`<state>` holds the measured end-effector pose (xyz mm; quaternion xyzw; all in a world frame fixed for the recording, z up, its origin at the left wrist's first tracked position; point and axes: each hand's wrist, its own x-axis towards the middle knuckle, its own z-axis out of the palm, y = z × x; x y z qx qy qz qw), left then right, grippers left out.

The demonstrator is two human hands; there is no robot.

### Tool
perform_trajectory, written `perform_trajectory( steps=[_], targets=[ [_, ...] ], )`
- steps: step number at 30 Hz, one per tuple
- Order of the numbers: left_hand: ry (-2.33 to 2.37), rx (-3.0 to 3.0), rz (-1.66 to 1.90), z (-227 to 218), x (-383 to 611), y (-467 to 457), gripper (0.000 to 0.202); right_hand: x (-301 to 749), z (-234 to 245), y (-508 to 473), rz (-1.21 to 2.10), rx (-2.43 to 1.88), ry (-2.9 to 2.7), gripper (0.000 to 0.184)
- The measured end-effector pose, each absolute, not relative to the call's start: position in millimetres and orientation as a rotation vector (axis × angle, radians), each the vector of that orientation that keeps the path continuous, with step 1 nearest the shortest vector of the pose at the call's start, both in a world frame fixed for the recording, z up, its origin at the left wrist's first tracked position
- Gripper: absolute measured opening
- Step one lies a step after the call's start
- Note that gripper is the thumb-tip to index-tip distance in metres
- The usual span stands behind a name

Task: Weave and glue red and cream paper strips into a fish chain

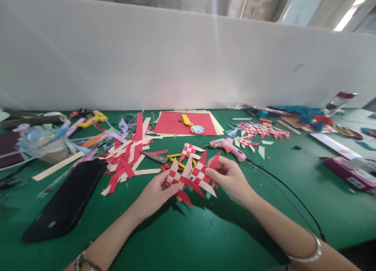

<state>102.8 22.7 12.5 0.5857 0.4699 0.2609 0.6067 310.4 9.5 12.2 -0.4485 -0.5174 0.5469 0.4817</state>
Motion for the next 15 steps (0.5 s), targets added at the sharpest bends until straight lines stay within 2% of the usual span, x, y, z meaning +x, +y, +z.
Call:
perform_trajectory(
  steps=[15],
  targets=[
    [1.202,1.48,0.619,8.9,101.3,24.8,0.032,307.9,9.2,10.2,1.391,-1.095,-1.248,0.03]
  ],
)
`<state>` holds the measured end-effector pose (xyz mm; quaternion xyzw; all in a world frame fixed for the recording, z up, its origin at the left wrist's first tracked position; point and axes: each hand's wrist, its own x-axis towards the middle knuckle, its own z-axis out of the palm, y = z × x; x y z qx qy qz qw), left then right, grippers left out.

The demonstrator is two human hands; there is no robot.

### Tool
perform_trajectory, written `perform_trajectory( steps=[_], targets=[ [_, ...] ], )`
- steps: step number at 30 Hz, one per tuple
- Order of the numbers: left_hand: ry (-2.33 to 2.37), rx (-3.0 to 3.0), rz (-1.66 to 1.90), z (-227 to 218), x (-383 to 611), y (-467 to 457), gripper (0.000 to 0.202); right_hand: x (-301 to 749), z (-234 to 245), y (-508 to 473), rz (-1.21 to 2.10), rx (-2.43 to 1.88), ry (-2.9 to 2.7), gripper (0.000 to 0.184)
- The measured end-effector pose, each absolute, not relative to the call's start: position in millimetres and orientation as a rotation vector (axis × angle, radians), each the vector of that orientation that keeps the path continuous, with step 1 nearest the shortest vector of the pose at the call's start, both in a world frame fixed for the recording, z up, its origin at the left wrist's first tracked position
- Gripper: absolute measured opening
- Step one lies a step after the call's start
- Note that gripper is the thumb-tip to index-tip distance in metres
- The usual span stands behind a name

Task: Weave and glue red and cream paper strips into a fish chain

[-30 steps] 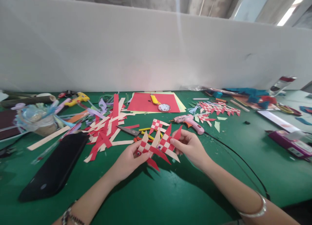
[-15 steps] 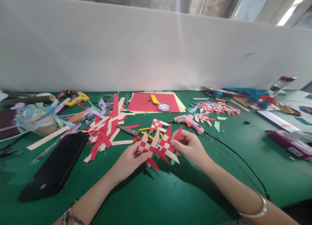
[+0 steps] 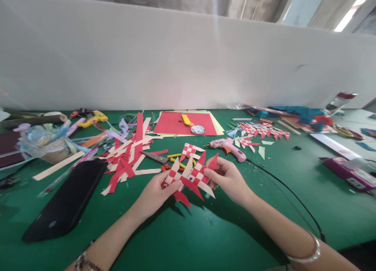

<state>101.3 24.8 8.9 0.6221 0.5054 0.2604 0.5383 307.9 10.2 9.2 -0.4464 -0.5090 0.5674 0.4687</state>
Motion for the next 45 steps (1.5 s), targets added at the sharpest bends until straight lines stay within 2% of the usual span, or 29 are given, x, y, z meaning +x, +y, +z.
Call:
perform_trajectory(
  steps=[21,41,45],
  targets=[
    [1.162,1.578,0.577,8.4,102.6,20.1,0.029,303.7,8.7,7.9,1.38,-1.322,-1.36,0.026],
    [1.246,1.734,0.608,10.8,104.3,19.7,0.027,301.6,9.7,6.9,1.408,-1.307,-1.348,0.022],
    [1.293,1.742,0.581,8.8,103.3,19.4,0.031,302.5,8.5,6.8,1.44,-1.31,-1.377,0.021]
  ],
)
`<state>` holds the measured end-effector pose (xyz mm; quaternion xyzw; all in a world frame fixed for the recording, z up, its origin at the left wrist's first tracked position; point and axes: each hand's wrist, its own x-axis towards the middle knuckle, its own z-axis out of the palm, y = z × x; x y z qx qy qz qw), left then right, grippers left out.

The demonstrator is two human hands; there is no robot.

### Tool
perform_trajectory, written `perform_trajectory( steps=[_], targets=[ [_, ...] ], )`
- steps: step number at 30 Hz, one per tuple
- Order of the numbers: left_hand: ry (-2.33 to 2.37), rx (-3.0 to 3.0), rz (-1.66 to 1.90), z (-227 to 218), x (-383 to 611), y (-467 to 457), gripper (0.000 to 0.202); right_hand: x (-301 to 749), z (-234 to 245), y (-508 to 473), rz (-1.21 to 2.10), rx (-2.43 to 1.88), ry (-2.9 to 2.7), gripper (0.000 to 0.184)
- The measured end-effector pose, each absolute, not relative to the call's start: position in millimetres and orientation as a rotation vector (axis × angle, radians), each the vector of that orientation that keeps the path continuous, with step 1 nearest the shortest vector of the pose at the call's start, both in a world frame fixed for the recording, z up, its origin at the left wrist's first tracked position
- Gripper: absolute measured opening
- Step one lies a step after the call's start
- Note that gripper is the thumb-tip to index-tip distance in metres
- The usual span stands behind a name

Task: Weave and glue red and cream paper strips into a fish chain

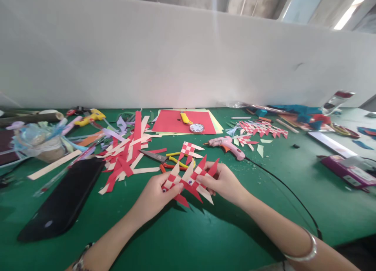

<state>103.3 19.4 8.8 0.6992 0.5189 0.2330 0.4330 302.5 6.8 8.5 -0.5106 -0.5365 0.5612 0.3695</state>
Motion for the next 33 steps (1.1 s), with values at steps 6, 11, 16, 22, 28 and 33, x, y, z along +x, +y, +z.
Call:
perform_trajectory(
  steps=[6,11,16,22,28,33],
  targets=[
    [1.283,1.695,0.534,11.9,104.8,18.3,0.032,302.1,4.6,7.0,1.433,-1.346,-1.393,0.02],
    [1.287,1.71,0.558,12.2,106.6,17.9,0.03,299.3,3.9,6.8,1.41,-1.358,-1.378,0.018],
    [1.318,1.73,0.558,9.5,106.7,19.7,0.031,295.2,5.7,5.4,1.393,-1.384,-1.346,0.02],
    [1.319,1.729,0.538,10.1,106.2,20.7,0.03,293.4,6.3,4.9,1.368,-1.378,-1.36,0.018],
    [1.256,1.666,0.525,11.0,106.4,19.1,0.036,292.4,5.8,4.0,1.378,-1.357,-1.383,0.014],
    [1.221,1.621,0.517,12.1,107.7,18.2,0.033,291.4,6.8,3.0,1.367,-1.333,-1.415,0.013]
  ],
)
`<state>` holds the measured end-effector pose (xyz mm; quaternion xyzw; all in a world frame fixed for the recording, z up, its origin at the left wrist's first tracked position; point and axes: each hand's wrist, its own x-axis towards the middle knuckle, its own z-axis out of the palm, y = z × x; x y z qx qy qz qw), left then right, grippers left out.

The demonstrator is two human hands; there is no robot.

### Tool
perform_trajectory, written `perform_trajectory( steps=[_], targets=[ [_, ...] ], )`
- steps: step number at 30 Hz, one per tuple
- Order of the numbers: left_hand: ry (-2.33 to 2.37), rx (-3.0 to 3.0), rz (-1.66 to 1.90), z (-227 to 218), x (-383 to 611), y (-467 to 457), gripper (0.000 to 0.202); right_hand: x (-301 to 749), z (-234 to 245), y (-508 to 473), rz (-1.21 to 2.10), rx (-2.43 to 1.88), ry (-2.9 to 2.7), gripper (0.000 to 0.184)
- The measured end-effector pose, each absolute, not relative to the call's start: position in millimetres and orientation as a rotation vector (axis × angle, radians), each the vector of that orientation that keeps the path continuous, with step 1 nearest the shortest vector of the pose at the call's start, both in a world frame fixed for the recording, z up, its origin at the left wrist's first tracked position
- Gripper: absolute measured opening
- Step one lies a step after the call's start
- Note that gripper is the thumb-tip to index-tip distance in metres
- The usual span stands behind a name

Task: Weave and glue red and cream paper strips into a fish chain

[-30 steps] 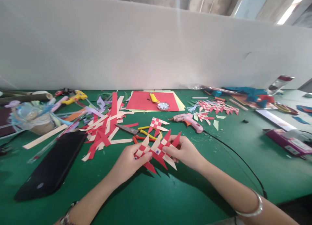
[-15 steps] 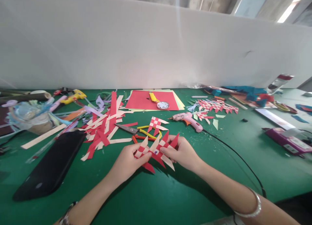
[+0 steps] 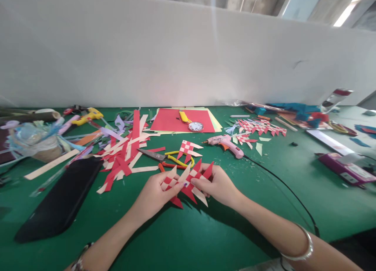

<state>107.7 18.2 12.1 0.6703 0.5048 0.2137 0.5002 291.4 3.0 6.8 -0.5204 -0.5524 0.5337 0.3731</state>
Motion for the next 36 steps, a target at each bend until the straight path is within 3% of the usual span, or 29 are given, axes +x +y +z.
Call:
perform_trajectory(
  steps=[22,36],
  targets=[
    [1.202,1.607,0.598,10.2,109.1,16.8,0.029,290.2,6.3,3.7,1.384,-1.336,-1.424,0.009],
    [1.177,1.515,0.578,9.9,107.6,18.8,0.028,288.0,4.1,2.2,1.381,-1.369,-1.353,0.016]
  ],
)
